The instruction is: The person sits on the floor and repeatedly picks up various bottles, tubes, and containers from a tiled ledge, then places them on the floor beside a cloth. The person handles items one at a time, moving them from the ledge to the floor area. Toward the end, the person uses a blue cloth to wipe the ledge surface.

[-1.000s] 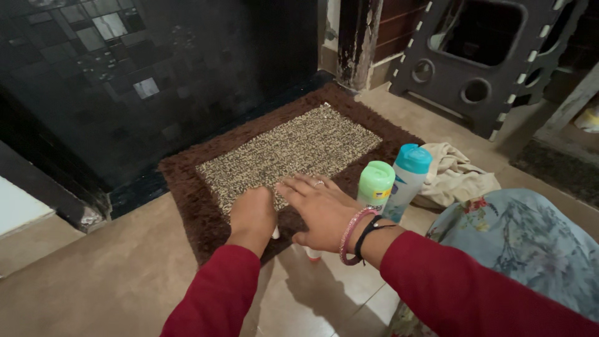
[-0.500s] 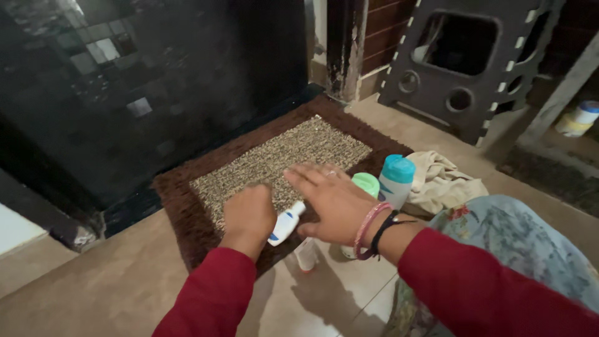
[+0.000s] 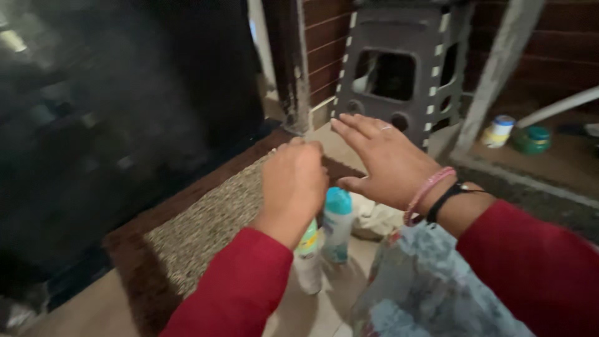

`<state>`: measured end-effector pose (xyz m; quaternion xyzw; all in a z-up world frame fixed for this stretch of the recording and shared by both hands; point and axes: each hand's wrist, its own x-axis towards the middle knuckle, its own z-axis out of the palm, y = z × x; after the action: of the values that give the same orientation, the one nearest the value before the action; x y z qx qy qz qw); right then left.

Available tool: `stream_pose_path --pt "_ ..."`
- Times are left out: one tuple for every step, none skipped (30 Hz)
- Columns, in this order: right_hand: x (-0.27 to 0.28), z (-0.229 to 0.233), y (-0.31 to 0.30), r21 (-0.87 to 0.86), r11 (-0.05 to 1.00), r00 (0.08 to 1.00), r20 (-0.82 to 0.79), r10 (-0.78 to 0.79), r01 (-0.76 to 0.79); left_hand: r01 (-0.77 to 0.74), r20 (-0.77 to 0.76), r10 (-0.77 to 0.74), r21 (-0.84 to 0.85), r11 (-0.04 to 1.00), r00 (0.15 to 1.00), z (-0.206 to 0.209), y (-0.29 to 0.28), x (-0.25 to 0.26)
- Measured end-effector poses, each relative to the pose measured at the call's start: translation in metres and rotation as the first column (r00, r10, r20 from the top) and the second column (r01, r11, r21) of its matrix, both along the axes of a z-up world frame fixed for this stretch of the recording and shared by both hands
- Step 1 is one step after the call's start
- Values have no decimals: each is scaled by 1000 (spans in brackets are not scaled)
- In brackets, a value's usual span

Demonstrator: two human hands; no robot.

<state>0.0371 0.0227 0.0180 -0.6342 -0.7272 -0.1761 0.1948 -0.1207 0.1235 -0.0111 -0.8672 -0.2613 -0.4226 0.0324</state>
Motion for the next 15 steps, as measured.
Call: stream_pose_path --pt "13 4 -9 2 1000 1000 10 -25 25 24 -20 -24 -5 1000 1000 5 -7 16" --pt "27 7 -17 5 999 999 21 -49 49 48 -40 -49 -11 999 998 9 -14 33" --pt "40 10 -27 9 997 997 32 -77 77 75 -59 -76 -14 997 995 11 -21 50" --pt "53 11 -37 6 993 993 27 -117 117 102 -55 -101 4 995 993 13 -29 67" --pt "67 11 -49 1 987 987 22 -158 158 128 -51 -127 22 991 991 13 -38 84" --pt "80 11 -61 -4 980 980 17 -198 198 155 -47 -153 40 987 987 13 -47 101" --pt "93 11 -73 0 975 975 18 -221 222 181 -68 -179 31 983 982 13 -56 117" --pt "105 10 -85 3 970 969 18 -245 245 207 -89 -205 22 978 975 13 -65 133" --pt "119 8 -97 6 964 963 17 -267 267 232 -110 -230 13 973 967 12 -74 149" --pt "133 7 -109 11 956 956 19 -292 292 264 -105 -262 7 965 959 11 -83 166" --pt "146 5 -122 6 949 949 17 -316 316 295 -104 -294 -9 955 950 10 -93 182" --pt "160 4 -133 2 940 940 16 -340 340 326 -102 -327 -25 945 940 9 -101 198" --pt "172 0 -145 0 931 931 4 -366 366 342 -120 -342 -18 939 932 6 -110 213" --pt "185 -4 -157 -3 921 921 -7 -391 391 359 -139 -357 -11 933 924 4 -118 229" --pt "197 -7 -169 9 909 909 -10 -416 416 376 -148 -371 10 927 917 3 -125 245"
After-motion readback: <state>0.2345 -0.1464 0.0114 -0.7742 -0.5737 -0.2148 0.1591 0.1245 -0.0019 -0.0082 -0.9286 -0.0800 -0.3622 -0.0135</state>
